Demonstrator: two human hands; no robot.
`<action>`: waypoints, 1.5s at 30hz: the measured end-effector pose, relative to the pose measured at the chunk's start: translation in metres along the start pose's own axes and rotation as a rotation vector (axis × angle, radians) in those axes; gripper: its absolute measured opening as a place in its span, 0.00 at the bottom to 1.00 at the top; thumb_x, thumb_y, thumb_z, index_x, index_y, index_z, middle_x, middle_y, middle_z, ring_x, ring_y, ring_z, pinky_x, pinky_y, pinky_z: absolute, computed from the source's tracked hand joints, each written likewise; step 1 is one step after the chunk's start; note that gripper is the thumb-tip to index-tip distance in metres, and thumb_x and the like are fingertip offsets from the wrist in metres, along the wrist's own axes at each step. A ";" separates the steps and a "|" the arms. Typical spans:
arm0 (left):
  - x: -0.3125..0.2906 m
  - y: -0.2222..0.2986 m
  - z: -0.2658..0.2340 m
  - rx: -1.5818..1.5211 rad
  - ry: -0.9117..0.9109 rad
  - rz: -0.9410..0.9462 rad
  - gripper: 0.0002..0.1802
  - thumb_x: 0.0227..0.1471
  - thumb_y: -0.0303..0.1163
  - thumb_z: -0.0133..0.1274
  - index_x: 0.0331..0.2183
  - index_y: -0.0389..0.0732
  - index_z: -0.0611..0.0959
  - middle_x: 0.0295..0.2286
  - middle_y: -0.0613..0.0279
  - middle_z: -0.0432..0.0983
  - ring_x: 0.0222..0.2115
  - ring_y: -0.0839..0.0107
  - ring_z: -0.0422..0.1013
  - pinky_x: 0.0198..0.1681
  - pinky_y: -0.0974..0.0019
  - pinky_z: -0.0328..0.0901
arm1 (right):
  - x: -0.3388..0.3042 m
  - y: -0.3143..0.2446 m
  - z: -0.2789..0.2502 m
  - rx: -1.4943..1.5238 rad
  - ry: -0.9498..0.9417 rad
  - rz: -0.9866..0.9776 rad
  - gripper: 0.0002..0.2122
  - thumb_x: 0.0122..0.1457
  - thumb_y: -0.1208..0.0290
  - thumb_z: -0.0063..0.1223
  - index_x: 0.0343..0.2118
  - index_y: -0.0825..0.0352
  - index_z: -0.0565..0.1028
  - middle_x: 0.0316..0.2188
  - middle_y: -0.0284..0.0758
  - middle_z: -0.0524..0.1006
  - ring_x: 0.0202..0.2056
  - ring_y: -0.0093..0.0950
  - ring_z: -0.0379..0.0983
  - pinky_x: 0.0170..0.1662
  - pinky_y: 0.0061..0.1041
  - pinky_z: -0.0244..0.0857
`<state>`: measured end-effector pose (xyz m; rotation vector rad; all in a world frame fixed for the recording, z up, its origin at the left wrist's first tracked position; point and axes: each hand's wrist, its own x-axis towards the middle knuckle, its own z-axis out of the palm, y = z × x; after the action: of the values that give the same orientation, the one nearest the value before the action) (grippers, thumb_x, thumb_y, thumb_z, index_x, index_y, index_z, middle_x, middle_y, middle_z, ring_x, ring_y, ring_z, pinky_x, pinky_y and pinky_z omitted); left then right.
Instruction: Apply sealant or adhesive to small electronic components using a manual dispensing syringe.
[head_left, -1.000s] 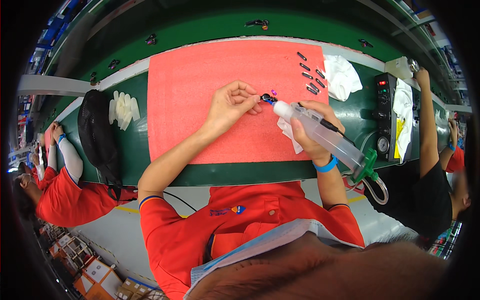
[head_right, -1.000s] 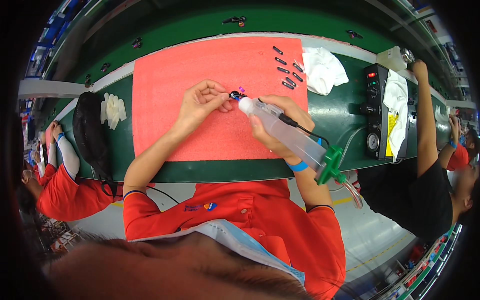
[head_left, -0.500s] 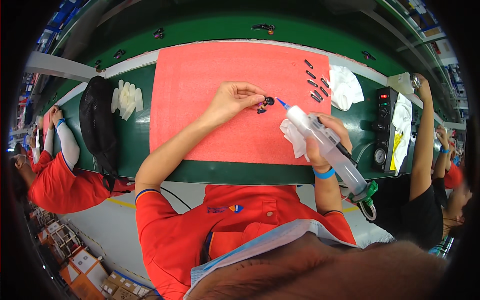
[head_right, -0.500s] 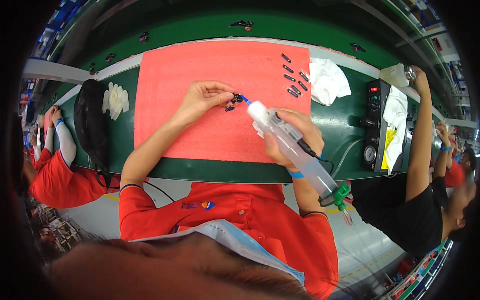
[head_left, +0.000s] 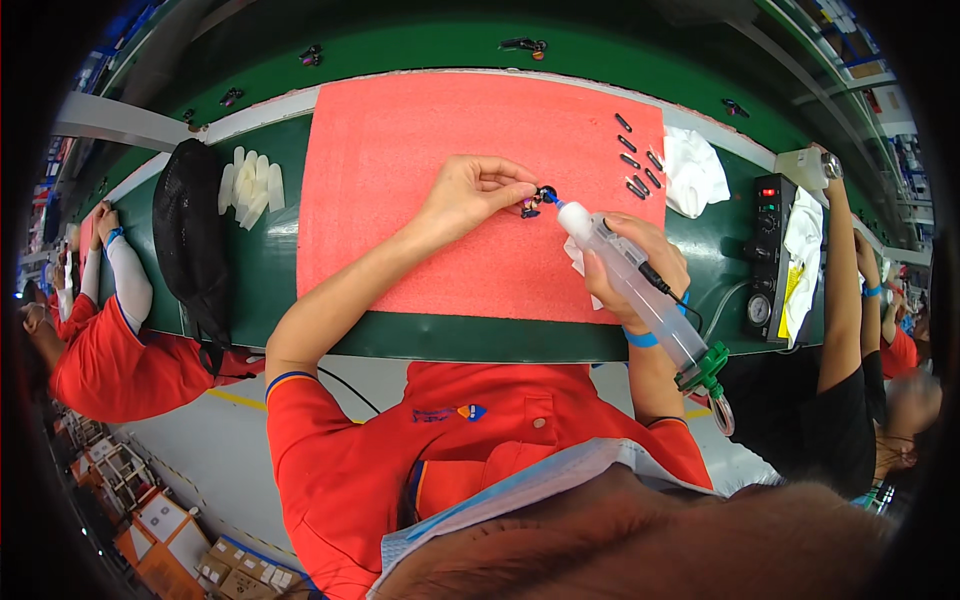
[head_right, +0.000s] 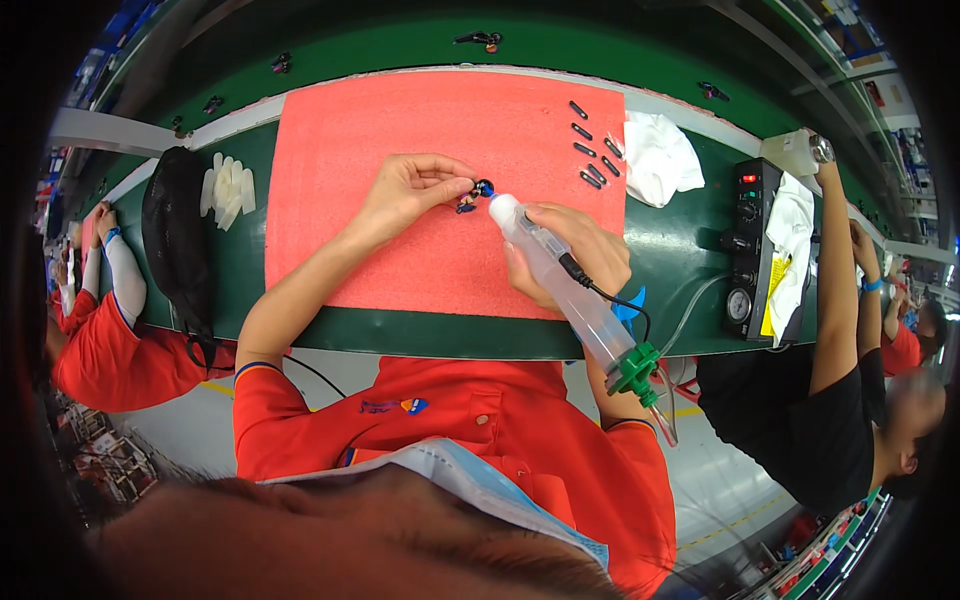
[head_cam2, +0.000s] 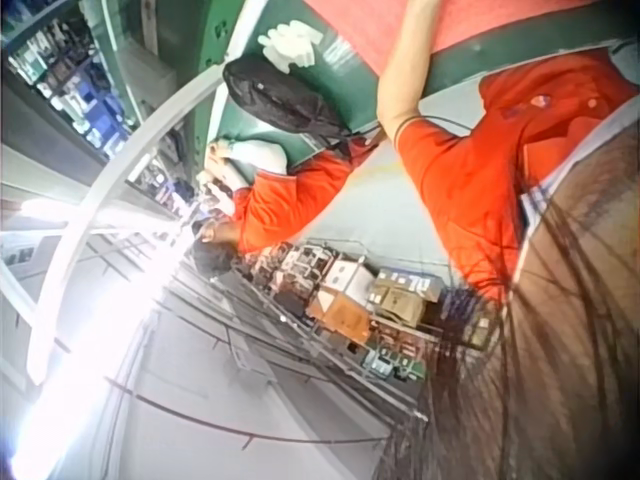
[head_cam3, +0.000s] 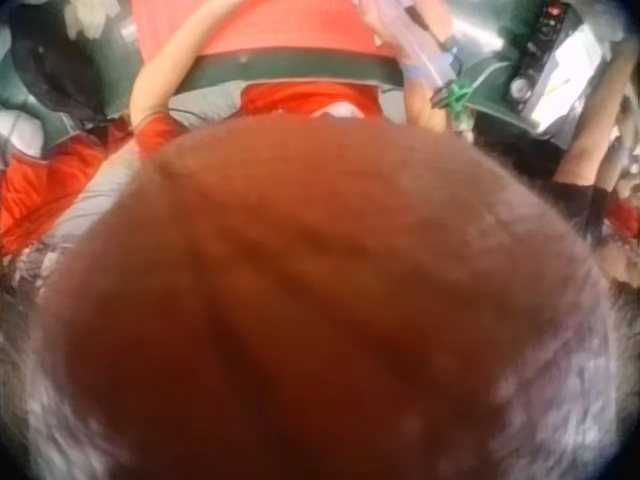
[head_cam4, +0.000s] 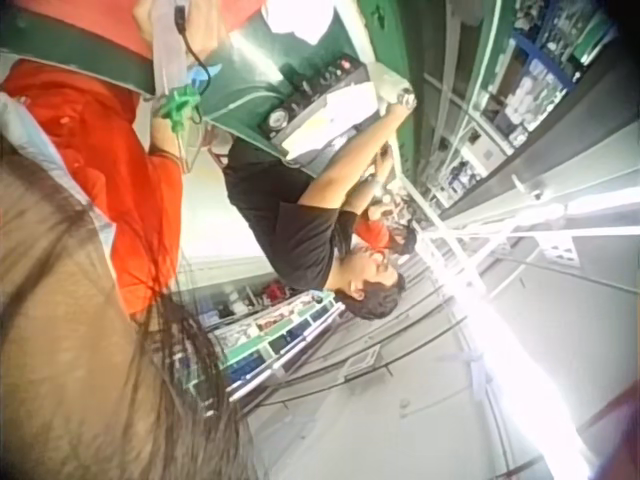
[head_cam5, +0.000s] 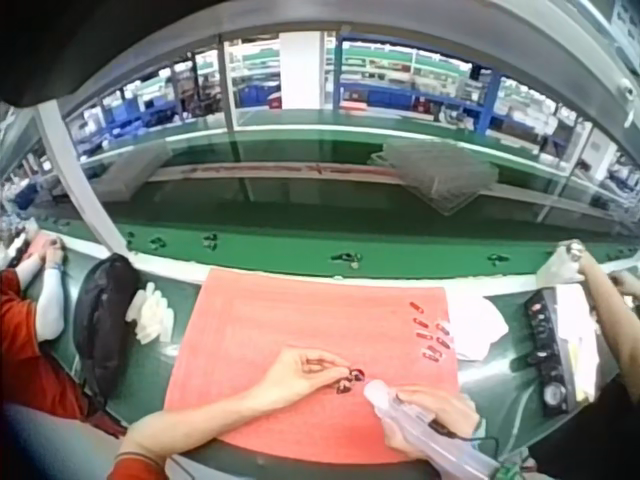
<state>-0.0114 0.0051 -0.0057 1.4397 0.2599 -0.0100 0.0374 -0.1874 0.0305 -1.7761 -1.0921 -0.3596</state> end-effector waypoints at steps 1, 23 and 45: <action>0.000 -0.001 0.000 -0.002 0.002 0.000 0.08 0.42 0.23 0.51 0.29 0.31 0.76 0.24 0.59 0.74 0.26 0.78 0.70 0.30 0.78 0.66 | 0.000 0.000 0.000 -0.005 -0.003 0.003 0.16 0.34 0.76 0.56 0.30 0.69 0.69 0.25 0.41 0.74 0.27 0.31 0.73 0.31 0.23 0.66; -0.001 -0.003 0.000 -0.041 0.078 0.072 0.08 0.42 0.22 0.51 0.29 0.31 0.75 0.25 0.59 0.73 0.28 0.76 0.70 0.32 0.76 0.65 | -0.001 -0.003 -0.004 -0.013 -0.012 0.010 0.17 0.36 0.73 0.57 0.32 0.69 0.68 0.24 0.41 0.73 0.25 0.30 0.72 0.30 0.22 0.66; -0.009 0.003 0.006 0.677 0.293 0.789 0.15 0.33 0.21 0.56 0.30 0.34 0.74 0.25 0.60 0.75 0.27 0.71 0.72 0.30 0.73 0.66 | -0.010 0.010 -0.011 0.081 0.221 -0.060 0.20 0.40 0.68 0.56 0.37 0.68 0.63 0.30 0.44 0.71 0.30 0.34 0.71 0.33 0.26 0.66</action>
<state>-0.0184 -0.0018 -0.0006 2.1358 -0.1080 0.8279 0.0422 -0.2031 0.0231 -1.5933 -0.9896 -0.5278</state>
